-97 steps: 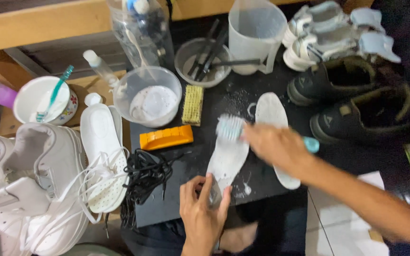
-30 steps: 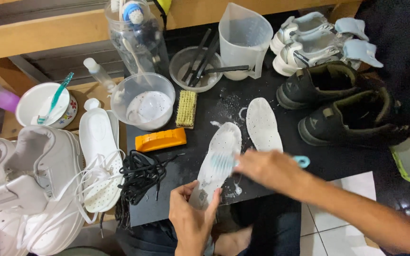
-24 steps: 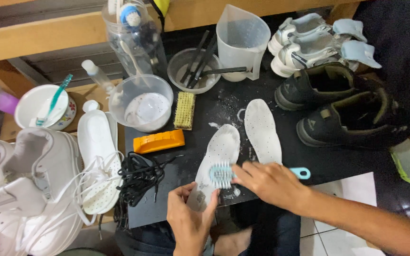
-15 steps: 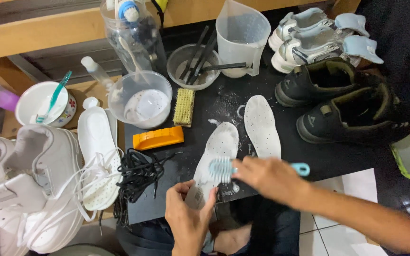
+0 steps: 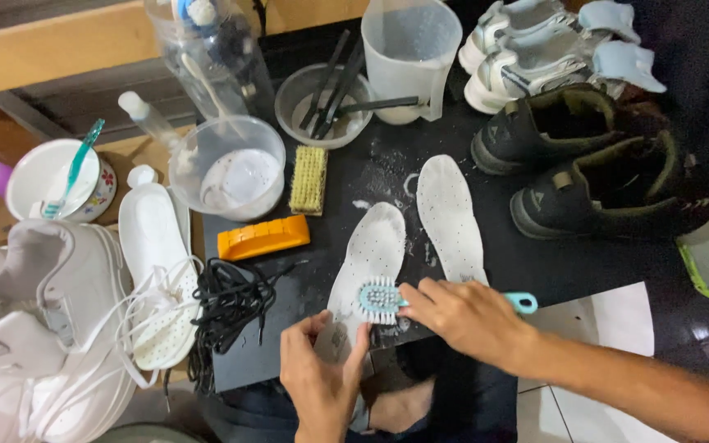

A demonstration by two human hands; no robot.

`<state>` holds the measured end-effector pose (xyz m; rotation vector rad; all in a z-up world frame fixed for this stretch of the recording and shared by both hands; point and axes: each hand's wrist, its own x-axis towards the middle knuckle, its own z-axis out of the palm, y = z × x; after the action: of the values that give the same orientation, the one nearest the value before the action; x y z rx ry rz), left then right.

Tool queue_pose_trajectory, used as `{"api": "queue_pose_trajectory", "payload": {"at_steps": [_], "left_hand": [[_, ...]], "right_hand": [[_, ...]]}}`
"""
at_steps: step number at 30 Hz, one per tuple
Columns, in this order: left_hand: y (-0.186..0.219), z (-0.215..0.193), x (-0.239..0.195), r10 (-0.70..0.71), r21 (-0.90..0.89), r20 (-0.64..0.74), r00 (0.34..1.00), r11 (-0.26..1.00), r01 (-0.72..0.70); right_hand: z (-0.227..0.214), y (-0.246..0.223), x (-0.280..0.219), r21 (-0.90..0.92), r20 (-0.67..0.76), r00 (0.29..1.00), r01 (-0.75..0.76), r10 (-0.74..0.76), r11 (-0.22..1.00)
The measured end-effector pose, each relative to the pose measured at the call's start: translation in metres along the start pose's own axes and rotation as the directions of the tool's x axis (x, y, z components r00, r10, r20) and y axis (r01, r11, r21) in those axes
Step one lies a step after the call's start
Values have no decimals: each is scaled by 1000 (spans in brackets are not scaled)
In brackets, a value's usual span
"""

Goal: The person scrubs two white shoe insoles with a toothbrush and a cleaning solution on a table. They dip the brush into a container of soapy water and scrub both insoles thoroughly before placing them aside.

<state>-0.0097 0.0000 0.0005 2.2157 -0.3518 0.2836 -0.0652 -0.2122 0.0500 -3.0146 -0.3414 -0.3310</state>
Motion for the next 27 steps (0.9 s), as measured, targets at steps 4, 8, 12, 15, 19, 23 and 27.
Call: {"api": "queue_pose_trajectory", "payload": {"at_steps": [4,8,12,15,19,23,27], "left_hand": [[1,-3,-1,32,-25,1,999,999,-32],[-2,1,1,21,-21,-1,1000,1000,-21],[-5,1,1,67,15,8,998,998,-67],[-1,-1,0,67,-6,7,998,998,-67],[-4,3,2,75,12,-2,997,997,-75],[-7,-7,-3,130,32,17,991,991,-130],[-7,-2,0,166,30,-28,986,986,-165]], "right_hand": [[16,41,10,-162,-17,993,-122,121,979],[12,16,8,-80,-3,1000,10,-11,997],[16,57,27,-137,85,977,-184,197,973],[3,12,21,-12,21,999,-44,44,999],[5,30,25,51,-68,997,49,-46,997],[18,30,29,-202,-32,997,-74,69,976],[16,47,38,-158,36,990,-126,133,979]]}}
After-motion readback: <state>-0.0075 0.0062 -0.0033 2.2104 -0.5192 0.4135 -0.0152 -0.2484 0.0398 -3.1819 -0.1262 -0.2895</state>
